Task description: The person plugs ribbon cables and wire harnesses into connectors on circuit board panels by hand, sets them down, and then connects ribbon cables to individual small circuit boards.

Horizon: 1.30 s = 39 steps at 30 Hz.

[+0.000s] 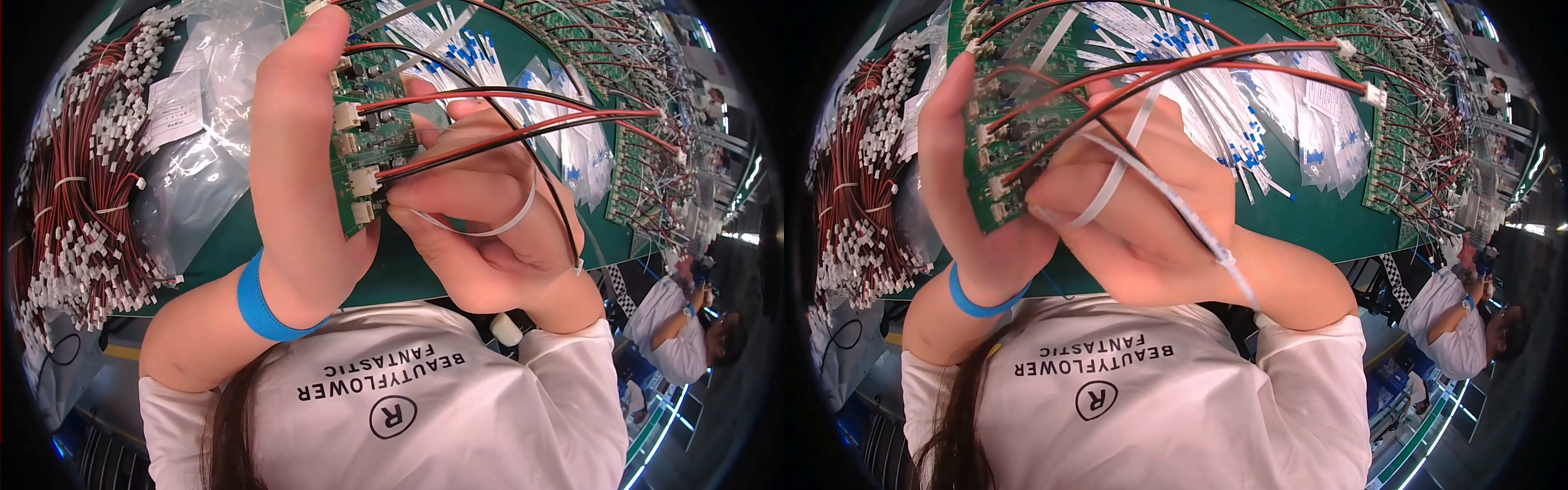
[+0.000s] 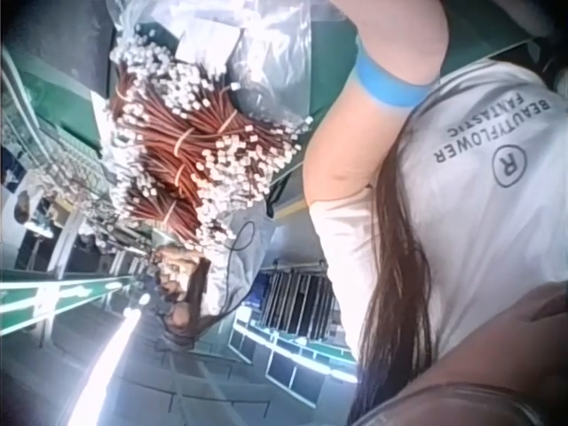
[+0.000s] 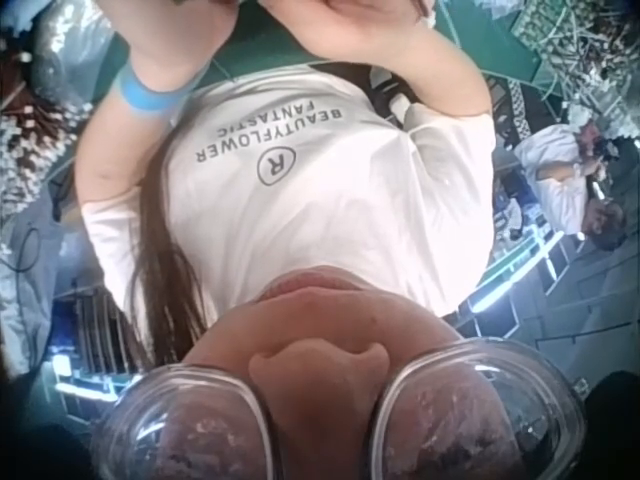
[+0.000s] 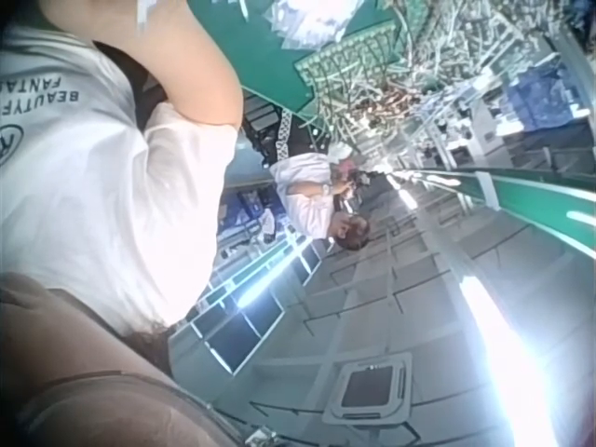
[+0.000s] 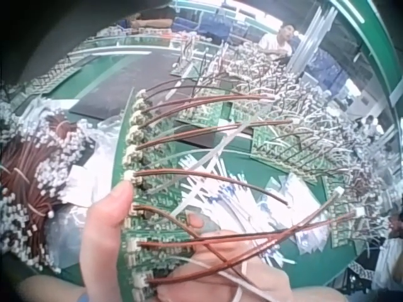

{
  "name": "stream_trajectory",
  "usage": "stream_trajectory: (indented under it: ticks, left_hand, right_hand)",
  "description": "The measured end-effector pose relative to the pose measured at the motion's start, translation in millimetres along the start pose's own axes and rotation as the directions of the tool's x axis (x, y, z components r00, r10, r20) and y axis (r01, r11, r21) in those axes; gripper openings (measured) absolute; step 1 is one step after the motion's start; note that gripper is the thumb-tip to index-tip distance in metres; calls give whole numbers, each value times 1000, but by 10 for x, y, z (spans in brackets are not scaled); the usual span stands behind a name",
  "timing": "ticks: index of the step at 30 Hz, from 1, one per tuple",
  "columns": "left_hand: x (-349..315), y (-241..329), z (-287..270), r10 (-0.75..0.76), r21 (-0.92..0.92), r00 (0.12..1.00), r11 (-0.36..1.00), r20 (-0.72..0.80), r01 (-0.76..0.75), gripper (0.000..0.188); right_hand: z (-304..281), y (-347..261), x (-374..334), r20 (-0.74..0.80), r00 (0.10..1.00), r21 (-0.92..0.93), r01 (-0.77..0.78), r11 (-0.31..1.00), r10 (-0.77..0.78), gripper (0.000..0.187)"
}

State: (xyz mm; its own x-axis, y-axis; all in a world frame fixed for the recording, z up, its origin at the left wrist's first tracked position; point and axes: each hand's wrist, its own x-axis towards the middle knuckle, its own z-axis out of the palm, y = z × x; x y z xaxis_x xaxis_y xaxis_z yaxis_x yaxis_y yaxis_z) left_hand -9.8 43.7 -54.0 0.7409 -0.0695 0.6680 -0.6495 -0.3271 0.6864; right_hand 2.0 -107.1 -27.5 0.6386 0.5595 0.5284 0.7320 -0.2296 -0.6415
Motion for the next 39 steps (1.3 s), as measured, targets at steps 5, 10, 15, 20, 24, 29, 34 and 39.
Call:
stream_trajectory:
  ticks: [5,10,15,20,24,29,34,39]
  left_hand:
    - [-62,-48,-13,-87,-196,996,977,-25,80,56]
    - [-43,95,10,-449,-686,893,644,20,339,45]
    - [-46,99,16,-416,-705,907,661,-61,256,42]
    - [89,175,-174,-78,647,964,755,252,-108,43]
    - [-35,-48,-30,-86,-224,996,971,2,84,44]
    - [-95,-75,-40,-206,-380,978,908,-35,177,43]
    - [-113,-76,-38,-221,-430,972,887,-77,168,44]
    - [-73,-181,-141,82,159,996,984,29,-85,53]
  right_hand:
    - [1,37,40,-29,997,-4,67,998,-67,25]
    - [22,19,11,-52,998,11,24,1000,-24,22]
    - [11,127,47,-33,996,213,83,974,-78,20]
    - [-33,118,48,1,999,386,-50,921,54,16]
    - [-48,168,53,-22,999,373,40,927,-34,13]
    - [-78,100,63,44,999,267,9,964,-22,16]
    - [26,107,-18,-20,1000,251,18,968,-13,17]
    - [108,129,-46,-59,998,248,37,968,-23,18]
